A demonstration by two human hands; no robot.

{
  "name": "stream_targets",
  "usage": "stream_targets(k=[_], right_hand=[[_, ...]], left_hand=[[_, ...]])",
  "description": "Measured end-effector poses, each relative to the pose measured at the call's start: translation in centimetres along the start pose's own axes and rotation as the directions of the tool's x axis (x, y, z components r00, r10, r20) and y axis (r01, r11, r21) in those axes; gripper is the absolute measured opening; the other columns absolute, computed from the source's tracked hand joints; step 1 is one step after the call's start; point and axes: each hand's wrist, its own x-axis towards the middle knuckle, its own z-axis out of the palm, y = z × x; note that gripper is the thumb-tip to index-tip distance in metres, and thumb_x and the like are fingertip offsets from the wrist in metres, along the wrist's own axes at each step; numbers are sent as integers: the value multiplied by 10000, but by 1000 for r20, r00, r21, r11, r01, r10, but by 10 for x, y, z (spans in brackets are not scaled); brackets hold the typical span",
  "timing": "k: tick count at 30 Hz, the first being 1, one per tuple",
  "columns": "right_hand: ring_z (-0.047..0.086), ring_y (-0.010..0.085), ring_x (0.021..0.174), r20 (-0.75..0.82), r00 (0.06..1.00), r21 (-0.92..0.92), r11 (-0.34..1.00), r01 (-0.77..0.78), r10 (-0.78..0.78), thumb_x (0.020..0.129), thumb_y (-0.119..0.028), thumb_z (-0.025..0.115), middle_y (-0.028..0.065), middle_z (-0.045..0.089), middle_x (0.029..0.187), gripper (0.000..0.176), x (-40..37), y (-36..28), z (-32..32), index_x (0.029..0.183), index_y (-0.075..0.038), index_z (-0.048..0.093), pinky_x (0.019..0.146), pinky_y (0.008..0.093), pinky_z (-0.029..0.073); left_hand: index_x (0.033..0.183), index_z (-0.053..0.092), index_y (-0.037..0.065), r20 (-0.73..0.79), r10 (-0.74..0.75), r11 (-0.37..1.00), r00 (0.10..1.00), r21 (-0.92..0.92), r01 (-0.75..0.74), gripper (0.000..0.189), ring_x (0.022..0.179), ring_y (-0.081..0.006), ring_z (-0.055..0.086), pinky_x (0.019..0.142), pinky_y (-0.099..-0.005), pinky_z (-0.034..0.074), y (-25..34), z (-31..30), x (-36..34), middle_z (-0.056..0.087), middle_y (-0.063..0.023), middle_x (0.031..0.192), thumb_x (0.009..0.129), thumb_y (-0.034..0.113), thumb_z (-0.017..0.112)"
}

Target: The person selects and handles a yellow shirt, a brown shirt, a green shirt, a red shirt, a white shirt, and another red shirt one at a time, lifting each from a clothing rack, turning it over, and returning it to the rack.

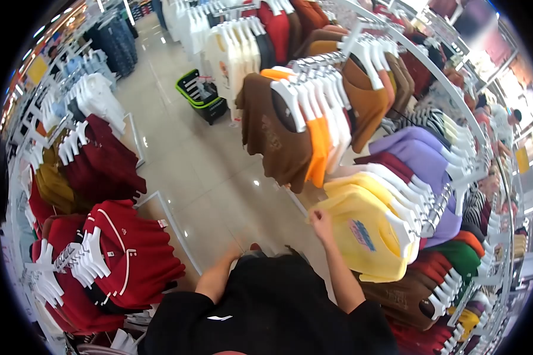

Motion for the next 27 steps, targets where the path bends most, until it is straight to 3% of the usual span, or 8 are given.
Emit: stream_targets(k=[1,3,7,8,14,21,25,27], right_hand=[[650,163,802,-78,989,-25,992,124,-126,950,-122,649,77,696,900,182,21,-39,1,1069,14,671,763,311,534],[680,229,927,-165,913,-209,918,336,-372,945,-119,669,124,702,1007,238,65,-102,1,1144,10,649,855,358,543],[587,375,1213,-174,668,-541,637,549,-724,907,-56,672,212,610,1284,483,135,-207,9,1362,12,526,1048,422,464],[551,394,1253,-152,685,-543,640,545,-712,899,-51,672,225,576,1334,531,151,-216,13,1394,21,492,1078,436,436],[512,420,1295,-131,647,-713,525,465,-751,828,-38,692,243,548,1370,630,183,-255,44,1414,36,476,1102,482,412],[545,451,1256,-195,755,-621,675,399,-626,858,-121,708,263,556,1387,682,193,-249,72,1459,37,427,1047,477,457],[666,459,1057,-145,934,-451,862,232,-327,880,-234,727,274,706,1090,477,219,-251,67,1264,17,601,913,494,520],[688,447,945,-151,888,-341,866,366,-435,881,-203,736,245,719,959,352,222,-250,65,1140,18,648,838,473,532]], left_hand=[[1494,474,74,159,-341,940,926,46,338,665,1339,-389,549,1120,-452,436,-33,8,-27,587,-263,1405,860,183,641],[1193,731,15,346,-684,707,642,97,701,502,1168,-407,667,975,-454,545,-81,25,-80,682,-284,1242,748,245,692],[805,778,40,290,-690,656,664,-137,742,319,803,-315,751,811,-435,594,-81,37,-163,765,-167,847,817,312,612],[801,774,40,328,-562,783,759,-84,616,296,756,-284,742,772,-428,596,-79,42,-174,763,-153,836,845,275,599],[973,779,9,209,-615,689,760,-327,647,436,931,-331,730,864,-449,572,-52,59,-171,753,-210,970,895,407,619],[1037,764,-8,51,-598,735,800,-361,573,538,1126,-424,680,967,-469,536,-50,10,-111,715,-282,1119,894,491,623],[1041,775,31,4,-611,754,792,-302,583,496,1086,-432,688,959,-460,542,-57,-38,-86,727,-264,1086,880,474,624],[1039,780,48,-13,-587,782,809,-267,563,462,1048,-428,697,947,-457,546,-62,-63,-69,739,-248,1052,872,451,627]])
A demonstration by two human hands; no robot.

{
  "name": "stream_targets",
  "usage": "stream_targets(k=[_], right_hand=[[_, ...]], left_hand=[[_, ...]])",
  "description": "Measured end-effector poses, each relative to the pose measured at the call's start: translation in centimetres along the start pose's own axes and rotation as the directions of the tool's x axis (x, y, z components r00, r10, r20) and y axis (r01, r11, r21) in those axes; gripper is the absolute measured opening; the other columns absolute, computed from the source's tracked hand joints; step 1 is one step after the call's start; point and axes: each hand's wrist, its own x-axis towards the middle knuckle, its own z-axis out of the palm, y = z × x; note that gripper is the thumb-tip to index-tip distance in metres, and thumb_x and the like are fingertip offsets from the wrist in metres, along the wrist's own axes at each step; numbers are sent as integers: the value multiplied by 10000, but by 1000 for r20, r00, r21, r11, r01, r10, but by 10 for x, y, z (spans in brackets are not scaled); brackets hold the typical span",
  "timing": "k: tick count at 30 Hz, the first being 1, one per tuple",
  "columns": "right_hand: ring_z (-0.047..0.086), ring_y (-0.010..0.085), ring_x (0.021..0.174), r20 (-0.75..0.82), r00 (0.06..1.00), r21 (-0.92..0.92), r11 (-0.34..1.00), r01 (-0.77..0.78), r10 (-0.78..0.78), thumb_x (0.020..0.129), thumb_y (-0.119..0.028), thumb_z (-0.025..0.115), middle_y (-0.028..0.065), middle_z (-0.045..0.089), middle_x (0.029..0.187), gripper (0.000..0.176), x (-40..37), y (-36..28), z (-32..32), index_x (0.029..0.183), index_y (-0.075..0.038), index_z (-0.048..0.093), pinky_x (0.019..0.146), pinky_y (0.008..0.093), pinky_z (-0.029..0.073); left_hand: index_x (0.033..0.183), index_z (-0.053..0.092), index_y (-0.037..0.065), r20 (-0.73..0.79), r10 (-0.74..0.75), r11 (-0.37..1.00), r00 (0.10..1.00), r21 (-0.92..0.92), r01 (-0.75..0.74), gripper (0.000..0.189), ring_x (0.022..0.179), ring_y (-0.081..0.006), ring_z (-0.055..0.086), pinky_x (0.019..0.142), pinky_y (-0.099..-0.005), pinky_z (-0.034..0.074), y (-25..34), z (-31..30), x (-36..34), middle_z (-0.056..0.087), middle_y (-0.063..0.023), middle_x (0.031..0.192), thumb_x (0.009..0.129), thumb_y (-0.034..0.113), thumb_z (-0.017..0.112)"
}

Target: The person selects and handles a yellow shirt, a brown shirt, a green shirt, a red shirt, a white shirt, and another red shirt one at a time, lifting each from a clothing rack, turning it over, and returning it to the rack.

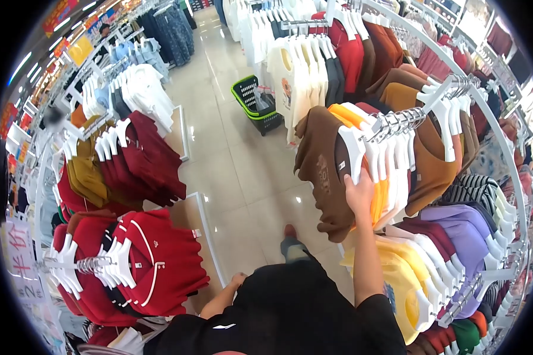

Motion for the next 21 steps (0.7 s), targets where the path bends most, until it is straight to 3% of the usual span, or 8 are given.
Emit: stream_targets(k=[2,4,6,8,11,13,16,21], right_hand=[[691,431,907,16,999,111,993,41,-43,884,-181,733,228,719,943,324,-4,-34,-23,1135,8,652,813,452,535],[693,397,867,134,991,90,996,14,-26,885,-142,733,202,710,921,283,-7,-59,-49,1122,-9,654,787,420,537],[696,390,862,240,964,102,990,95,-117,881,-133,737,205,701,910,275,-8,-71,-66,1118,-18,658,776,412,540],[695,394,865,359,915,171,977,130,-184,869,-117,745,212,692,905,265,-6,-80,-71,1103,-24,663,764,409,544],[694,383,845,513,814,259,953,154,-271,856,-95,749,187,698,896,239,4,-73,-54,1074,-26,682,759,402,552],[697,376,838,615,725,309,941,141,-310,848,-72,753,187,701,903,242,18,-80,-38,1077,-24,690,761,394,555],[698,378,853,683,597,389,901,192,-422,849,-93,750,168,712,918,237,38,-79,-4,1070,-41,681,754,410,560],[680,391,838,735,435,513,846,144,-519,863,-125,737,183,715,934,250,62,-85,25,1091,-48,673,736,444,546]], left_hand=[[1037,780,58,40,97,994,994,42,-99,427,1012,-421,701,934,-456,549,26,-31,12,744,-236,1026,867,420,630],[1035,751,31,120,-77,960,990,-259,106,389,1015,-397,696,919,-455,545,62,-54,43,732,-239,1039,899,371,619],[1066,721,6,-249,118,956,961,-234,-178,346,1086,-369,683,915,-447,537,113,-83,65,708,-254,1125,925,307,625],[1161,680,5,-556,264,850,788,-252,-462,353,1076,-350,666,927,-426,527,238,-162,6,678,-222,1147,918,260,674],[1242,608,30,-832,400,623,385,-61,-780,460,1142,-339,619,993,-426,493,372,-247,-61,624,-177,1222,857,237,752],[1260,591,47,-771,616,496,162,219,-840,534,1199,-339,587,1026,-439,474,432,-293,-103,597,-155,1283,800,220,800],[1270,593,62,-433,893,318,126,406,-857,605,1176,-351,598,1037,-454,474,470,-332,-114,618,-141,1253,744,227,841],[901,643,85,-385,917,293,101,480,-827,320,724,-296,629,645,-396,497,458,-354,-88,653,-69,830,714,239,853]])
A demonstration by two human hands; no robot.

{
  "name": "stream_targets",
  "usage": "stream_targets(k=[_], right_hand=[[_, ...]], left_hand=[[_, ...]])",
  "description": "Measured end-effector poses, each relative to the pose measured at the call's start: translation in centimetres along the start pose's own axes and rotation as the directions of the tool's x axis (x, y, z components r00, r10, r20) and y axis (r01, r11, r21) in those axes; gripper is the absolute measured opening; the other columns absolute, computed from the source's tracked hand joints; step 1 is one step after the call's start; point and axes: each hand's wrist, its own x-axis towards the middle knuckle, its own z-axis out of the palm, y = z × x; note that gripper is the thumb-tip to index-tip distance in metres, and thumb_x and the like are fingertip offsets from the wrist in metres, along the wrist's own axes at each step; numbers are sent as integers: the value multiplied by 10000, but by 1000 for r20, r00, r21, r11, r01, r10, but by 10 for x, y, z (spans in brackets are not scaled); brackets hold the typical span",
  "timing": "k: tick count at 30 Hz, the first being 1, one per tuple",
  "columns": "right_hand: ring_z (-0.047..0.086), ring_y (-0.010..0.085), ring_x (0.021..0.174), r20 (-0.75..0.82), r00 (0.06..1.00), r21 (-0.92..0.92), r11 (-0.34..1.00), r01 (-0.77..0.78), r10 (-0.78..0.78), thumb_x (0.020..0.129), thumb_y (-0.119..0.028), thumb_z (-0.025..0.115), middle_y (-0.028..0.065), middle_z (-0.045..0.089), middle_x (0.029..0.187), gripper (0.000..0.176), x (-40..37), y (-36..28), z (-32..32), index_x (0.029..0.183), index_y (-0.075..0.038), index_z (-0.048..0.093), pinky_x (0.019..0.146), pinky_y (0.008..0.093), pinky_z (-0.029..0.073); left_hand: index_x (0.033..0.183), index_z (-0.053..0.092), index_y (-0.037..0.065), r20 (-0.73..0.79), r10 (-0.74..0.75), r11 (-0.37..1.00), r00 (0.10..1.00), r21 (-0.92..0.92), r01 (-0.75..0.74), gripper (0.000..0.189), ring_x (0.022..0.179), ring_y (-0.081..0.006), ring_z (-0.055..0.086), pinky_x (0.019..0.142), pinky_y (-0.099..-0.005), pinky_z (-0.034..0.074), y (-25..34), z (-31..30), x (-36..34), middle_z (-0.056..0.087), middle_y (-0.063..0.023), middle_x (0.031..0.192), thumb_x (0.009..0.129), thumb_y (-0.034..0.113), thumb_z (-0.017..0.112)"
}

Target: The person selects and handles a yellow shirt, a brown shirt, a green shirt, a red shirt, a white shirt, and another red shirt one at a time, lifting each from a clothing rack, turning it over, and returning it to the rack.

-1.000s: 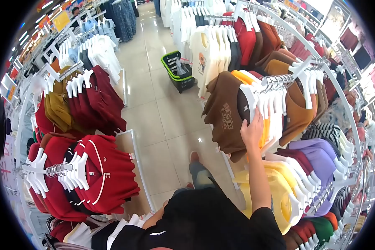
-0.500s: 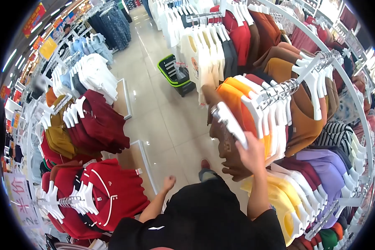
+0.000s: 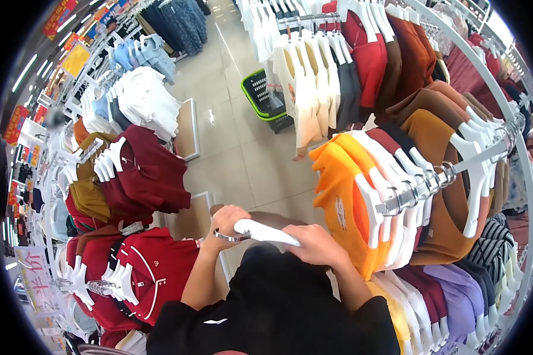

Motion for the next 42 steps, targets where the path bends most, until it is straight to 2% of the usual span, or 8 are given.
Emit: stream_targets(k=[5,9,13,19,21,26,30,42], right_hand=[[718,189,898,359,933,443,873,-204,36,946,-393,731,86,758,1022,498,18,39,-24,1285,-33,671,809,322,550],[628,221,1202,288,950,918,318,-239,-119,966,-670,534,161,678,1285,787,46,105,-8,1316,28,635,997,336,502],[622,234,1214,271,907,940,115,-321,321,1009,-562,520,142,667,1306,675,76,166,42,1354,13,596,999,367,505],[596,256,1262,292,811,921,79,-381,507,1048,-453,488,101,640,1361,587,104,183,81,1438,-15,514,1033,415,492],[587,264,1278,308,796,908,88,-409,521,1061,-416,477,88,632,1379,564,112,182,91,1466,-24,487,1044,431,488],[548,306,1348,254,774,916,111,-385,580,1080,-399,431,119,578,1467,589,146,187,133,1547,-42,398,1119,475,443],[533,324,1366,375,772,883,57,-467,514,1015,-668,427,167,535,1511,798,175,180,146,1537,-64,436,1145,490,426],[502,350,1389,233,817,965,-22,-261,527,1026,-580,506,185,517,1514,762,232,125,156,1526,-10,430,1155,499,412]], left_hand=[[849,638,100,13,48,983,999,178,-50,205,596,-239,596,520,-346,460,-12,-35,5,623,-47,744,726,169,786],[837,639,86,-155,153,955,976,278,-106,159,588,-253,625,524,-339,487,-23,-75,33,642,-58,719,739,159,742],[841,640,76,-236,72,941,969,337,12,222,628,-289,626,561,-383,494,-45,-112,49,634,-80,742,728,141,820],[965,657,53,-448,-41,913,893,347,215,411,642,-288,618,553,-369,483,-82,-155,66,663,-87,785,780,341,885],[990,635,40,-454,-319,817,832,313,485,432,654,-340,627,578,-409,495,-92,-168,68,662,-125,770,847,401,824],[948,576,21,-440,-551,631,709,336,699,484,732,-408,666,611,-465,509,-164,-182,58,684,-184,792,928,484,716],[980,578,11,-394,-662,563,638,300,770,519,792,-466,669,685,-519,514,-214,-189,53,690,-240,817,945,520,677],[1007,591,6,-339,-688,613,641,202,764,509,845,-465,673,738,-517,519,-283,-227,75,708,-246,869,952,507,662]])
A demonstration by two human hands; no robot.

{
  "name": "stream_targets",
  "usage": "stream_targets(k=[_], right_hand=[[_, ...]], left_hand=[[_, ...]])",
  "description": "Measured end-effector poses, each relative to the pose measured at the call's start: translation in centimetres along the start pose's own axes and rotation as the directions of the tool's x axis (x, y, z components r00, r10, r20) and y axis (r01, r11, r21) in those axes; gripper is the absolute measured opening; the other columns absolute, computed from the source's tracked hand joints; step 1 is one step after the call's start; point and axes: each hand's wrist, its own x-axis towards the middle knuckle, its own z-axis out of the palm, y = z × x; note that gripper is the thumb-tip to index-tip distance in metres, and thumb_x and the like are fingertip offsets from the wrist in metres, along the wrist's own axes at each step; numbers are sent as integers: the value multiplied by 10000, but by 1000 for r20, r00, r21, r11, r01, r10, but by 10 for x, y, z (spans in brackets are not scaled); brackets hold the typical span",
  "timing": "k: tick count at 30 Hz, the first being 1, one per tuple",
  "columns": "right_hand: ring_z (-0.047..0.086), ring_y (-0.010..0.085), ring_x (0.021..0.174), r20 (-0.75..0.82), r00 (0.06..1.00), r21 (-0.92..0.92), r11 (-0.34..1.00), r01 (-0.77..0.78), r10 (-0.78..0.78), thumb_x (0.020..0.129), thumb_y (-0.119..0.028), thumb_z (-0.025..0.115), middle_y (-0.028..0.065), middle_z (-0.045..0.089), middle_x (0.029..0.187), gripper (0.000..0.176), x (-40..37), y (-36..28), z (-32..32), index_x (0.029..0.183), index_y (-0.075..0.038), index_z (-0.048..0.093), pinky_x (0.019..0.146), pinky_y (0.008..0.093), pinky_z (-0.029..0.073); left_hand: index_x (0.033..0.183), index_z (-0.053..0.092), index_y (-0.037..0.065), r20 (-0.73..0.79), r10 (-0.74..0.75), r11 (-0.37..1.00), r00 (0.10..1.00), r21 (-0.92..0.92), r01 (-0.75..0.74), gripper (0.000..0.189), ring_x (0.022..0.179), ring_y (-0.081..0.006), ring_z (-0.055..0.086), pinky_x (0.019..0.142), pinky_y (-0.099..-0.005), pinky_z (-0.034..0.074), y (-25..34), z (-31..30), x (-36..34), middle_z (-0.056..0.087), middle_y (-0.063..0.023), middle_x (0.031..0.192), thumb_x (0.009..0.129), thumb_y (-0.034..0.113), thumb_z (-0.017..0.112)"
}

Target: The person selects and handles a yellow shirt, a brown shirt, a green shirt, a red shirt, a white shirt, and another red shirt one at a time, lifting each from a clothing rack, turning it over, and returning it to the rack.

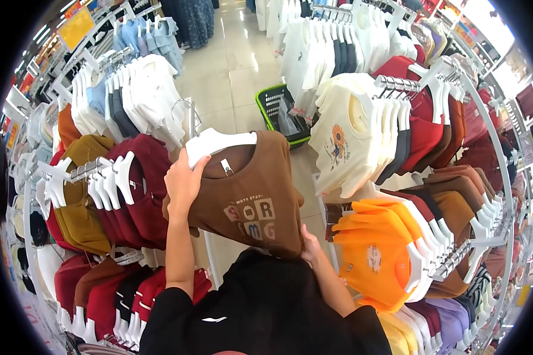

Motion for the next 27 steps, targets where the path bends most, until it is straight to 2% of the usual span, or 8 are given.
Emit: stream_targets(k=[3,7,11,14,17,23,25,27], right_hand=[[491,328,1399,133,991,-46,999,-12,18,974,-403,677,175,512,1515,737,11,7,-9,1535,-7,409,1168,481,395],[469,290,1411,168,976,-308,948,-80,136,862,-192,819,146,503,1522,844,18,3,20,1554,-5,375,1192,425,358],[444,267,1424,73,985,-507,856,-100,158,925,-257,781,129,477,1543,791,29,7,37,1545,20,375,1188,383,354],[455,263,1412,-53,967,-354,901,-250,248,1001,-322,692,146,494,1527,693,46,12,25,1523,32,404,1175,379,373],[485,259,1386,-153,965,-326,911,-254,214,1039,-364,628,162,533,1491,636,56,7,36,1499,35,442,1165,375,392],[449,246,1419,-182,983,-573,814,-94,-14,1029,-377,647,151,461,1558,650,103,0,21,1493,34,452,1181,359,366],[459,227,1400,-177,968,-686,728,9,-179,1007,-349,686,152,475,1539,661,114,-9,28,1489,36,449,1163,341,377],[522,184,1318,146,960,-837,488,248,-239,1041,-279,608,104,569,1427,490,150,-6,-19,1426,13,524,1105,324,424]], left_hand=[[1004,592,6,-15,27,999,1000,-17,-28,510,821,-450,677,716,-502,522,-6,-4,11,704,-232,845,953,509,662],[960,579,17,-31,85,996,996,-8,-86,506,751,-427,672,664,-484,519,-11,-6,26,684,-205,763,953,516,665],[959,591,48,-16,190,982,982,-3,-190,428,722,-407,667,642,-466,513,2,-14,38,683,-169,743,912,448,736],[937,609,38,-14,285,952,958,-110,-285,353,726,-390,677,642,-426,524,-1,0,48,693,-160,784,856,315,814],[863,616,99,-138,415,893,899,-127,-432,239,644,-312,641,565,-378,482,2,9,58,665,-81,705,796,179,831],[755,599,72,-376,564,698,736,-259,-667,305,561,-225,529,551,-314,439,21,2,95,581,-43,647,677,48,893],[716,583,81,-465,637,528,615,-317,-788,361,619,-244,524,611,-345,425,35,-7,114,574,-30,639,648,113,935],[730,581,87,-546,606,469,578,-341,-814,359,670,-244,542,651,-359,429,38,2,134,582,-33,680,661,119,932]])
